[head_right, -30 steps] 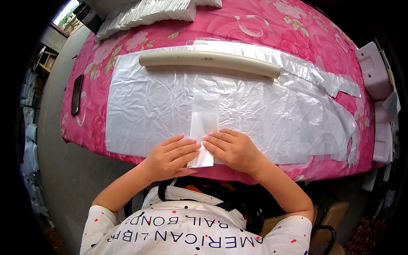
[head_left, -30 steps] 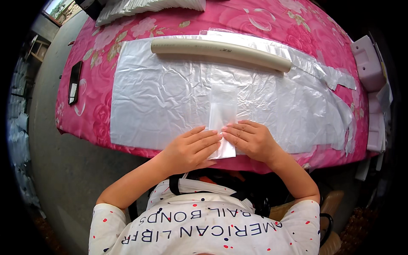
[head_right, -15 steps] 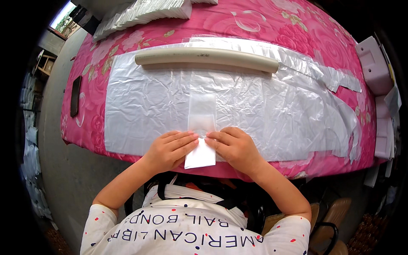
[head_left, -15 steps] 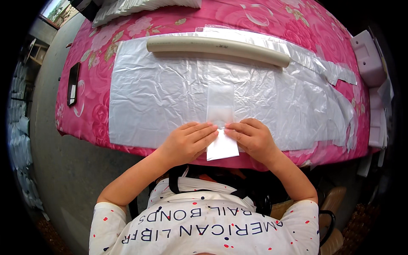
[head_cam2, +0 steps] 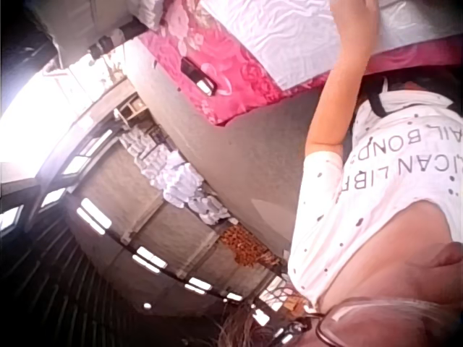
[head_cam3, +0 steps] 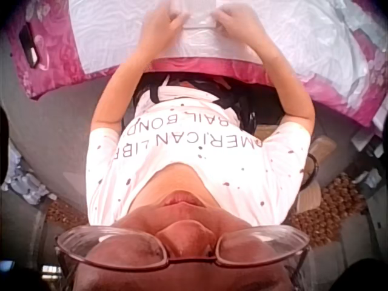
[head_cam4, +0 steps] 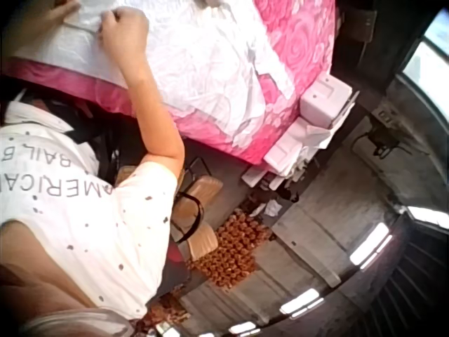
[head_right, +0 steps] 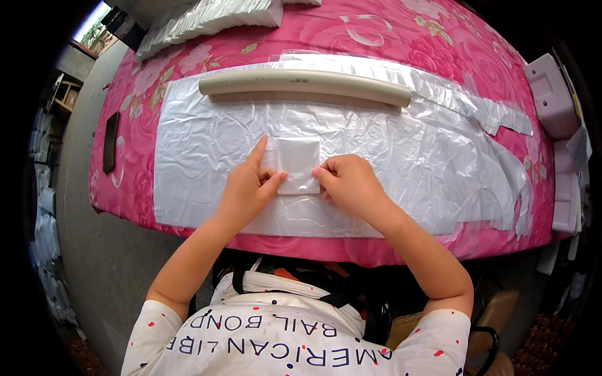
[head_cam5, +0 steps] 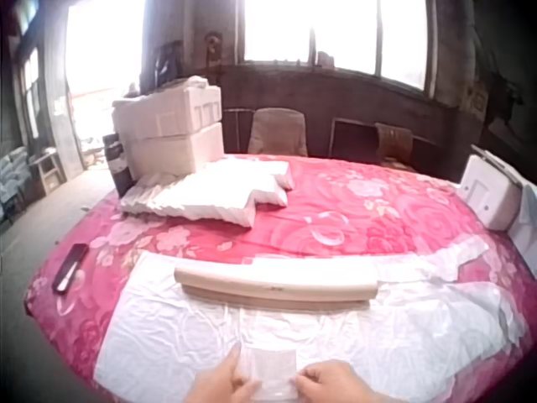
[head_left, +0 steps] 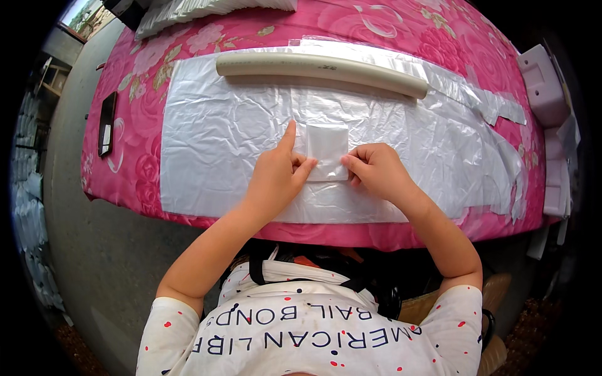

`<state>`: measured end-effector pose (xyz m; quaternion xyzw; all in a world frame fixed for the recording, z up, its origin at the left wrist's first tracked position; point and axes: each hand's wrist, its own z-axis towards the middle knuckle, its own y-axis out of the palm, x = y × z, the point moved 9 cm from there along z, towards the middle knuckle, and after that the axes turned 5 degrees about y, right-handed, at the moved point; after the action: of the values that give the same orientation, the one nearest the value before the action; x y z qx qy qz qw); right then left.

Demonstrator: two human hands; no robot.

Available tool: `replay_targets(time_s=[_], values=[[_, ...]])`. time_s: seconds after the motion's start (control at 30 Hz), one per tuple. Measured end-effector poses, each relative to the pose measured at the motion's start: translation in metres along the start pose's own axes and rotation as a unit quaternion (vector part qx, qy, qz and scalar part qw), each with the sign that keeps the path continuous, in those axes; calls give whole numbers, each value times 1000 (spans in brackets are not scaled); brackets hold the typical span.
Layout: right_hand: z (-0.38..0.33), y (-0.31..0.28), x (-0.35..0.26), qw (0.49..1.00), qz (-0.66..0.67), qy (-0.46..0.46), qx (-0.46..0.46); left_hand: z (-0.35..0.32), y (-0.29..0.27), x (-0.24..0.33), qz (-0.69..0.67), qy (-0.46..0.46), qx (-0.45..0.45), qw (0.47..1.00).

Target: The person wraps small white rectangular items in clear plastic film on a pink floral tablecloth. They unroll the film, place an item, fold the film around it, and set the wrapped item aside, repeating this process multiple times.

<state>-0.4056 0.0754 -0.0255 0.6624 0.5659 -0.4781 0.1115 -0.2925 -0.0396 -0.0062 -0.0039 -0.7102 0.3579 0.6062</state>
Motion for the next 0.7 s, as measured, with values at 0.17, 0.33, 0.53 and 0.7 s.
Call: replay_targets(time_s=[0.17, 0.33, 0.53, 0.7], values=[[9, 1, 3, 998, 2, 57, -33, 8, -3, -10, -15, -59, -16, 998], [14, 2, 8, 993, 37, 100, -48, -1, -7, 30, 116, 226, 59, 966], [15, 3, 8, 993, 40, 94, -52, -8, 41, 41, 272, 278, -16, 921], [13, 4, 7, 995, 28, 84, -38, -5, 55, 22, 300, 203, -55, 930]])
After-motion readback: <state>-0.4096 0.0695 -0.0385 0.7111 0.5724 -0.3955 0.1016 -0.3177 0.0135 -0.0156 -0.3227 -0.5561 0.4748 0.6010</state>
